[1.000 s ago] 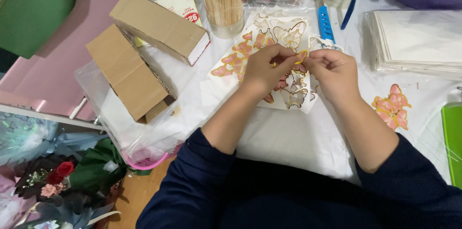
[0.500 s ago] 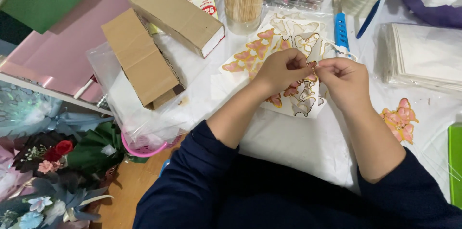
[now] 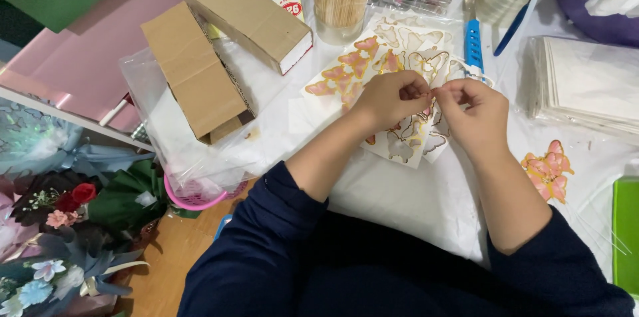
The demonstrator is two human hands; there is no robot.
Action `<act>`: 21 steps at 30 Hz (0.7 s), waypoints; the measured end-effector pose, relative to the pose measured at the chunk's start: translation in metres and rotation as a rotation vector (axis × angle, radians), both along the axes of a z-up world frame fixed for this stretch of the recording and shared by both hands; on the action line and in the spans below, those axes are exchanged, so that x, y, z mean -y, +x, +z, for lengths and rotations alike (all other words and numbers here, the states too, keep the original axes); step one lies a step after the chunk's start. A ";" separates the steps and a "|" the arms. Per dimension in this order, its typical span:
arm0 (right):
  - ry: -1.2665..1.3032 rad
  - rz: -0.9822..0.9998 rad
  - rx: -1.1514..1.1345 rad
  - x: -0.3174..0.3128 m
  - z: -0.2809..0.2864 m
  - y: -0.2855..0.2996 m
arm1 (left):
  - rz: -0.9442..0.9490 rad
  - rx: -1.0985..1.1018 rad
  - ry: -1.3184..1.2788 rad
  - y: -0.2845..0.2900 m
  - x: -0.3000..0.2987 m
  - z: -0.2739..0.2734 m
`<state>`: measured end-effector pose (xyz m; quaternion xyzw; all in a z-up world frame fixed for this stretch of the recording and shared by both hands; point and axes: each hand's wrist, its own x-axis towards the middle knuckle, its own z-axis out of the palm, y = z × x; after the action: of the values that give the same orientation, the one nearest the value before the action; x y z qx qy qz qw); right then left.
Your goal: Peeling butterfly-shaped decorations from a backing sheet and applying adhesive tape to them.
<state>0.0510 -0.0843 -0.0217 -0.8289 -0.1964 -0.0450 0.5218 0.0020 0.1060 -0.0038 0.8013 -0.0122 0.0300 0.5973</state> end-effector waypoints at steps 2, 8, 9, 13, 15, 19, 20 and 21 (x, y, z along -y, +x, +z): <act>0.009 -0.002 -0.007 0.003 -0.011 0.007 | -0.005 0.014 0.009 0.003 -0.001 -0.005; 0.079 -0.044 -0.101 -0.001 -0.010 0.009 | 0.008 0.034 0.000 -0.005 0.000 0.005; 0.095 -0.087 -0.160 -0.002 -0.008 0.008 | 0.029 0.033 -0.022 -0.011 0.000 0.011; 0.051 -0.051 -0.173 -0.005 0.004 0.003 | 0.083 0.057 -0.104 -0.003 -0.001 0.003; 0.191 0.033 -0.332 -0.013 0.023 -0.010 | 0.124 0.055 -0.186 -0.008 0.000 0.007; 0.327 0.188 -0.384 -0.020 0.015 -0.023 | 0.145 0.087 -0.212 -0.015 0.002 0.018; 0.302 0.177 -0.375 -0.021 0.014 -0.021 | 0.148 0.092 -0.209 -0.014 0.002 0.017; 0.277 0.166 -0.367 -0.021 0.014 -0.019 | 0.151 0.097 -0.206 -0.014 0.002 0.017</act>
<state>0.0320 -0.0630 -0.0080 -0.7247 -0.1580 0.1228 0.6594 -0.0123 0.1045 0.0130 0.7320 0.0222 0.1147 0.6712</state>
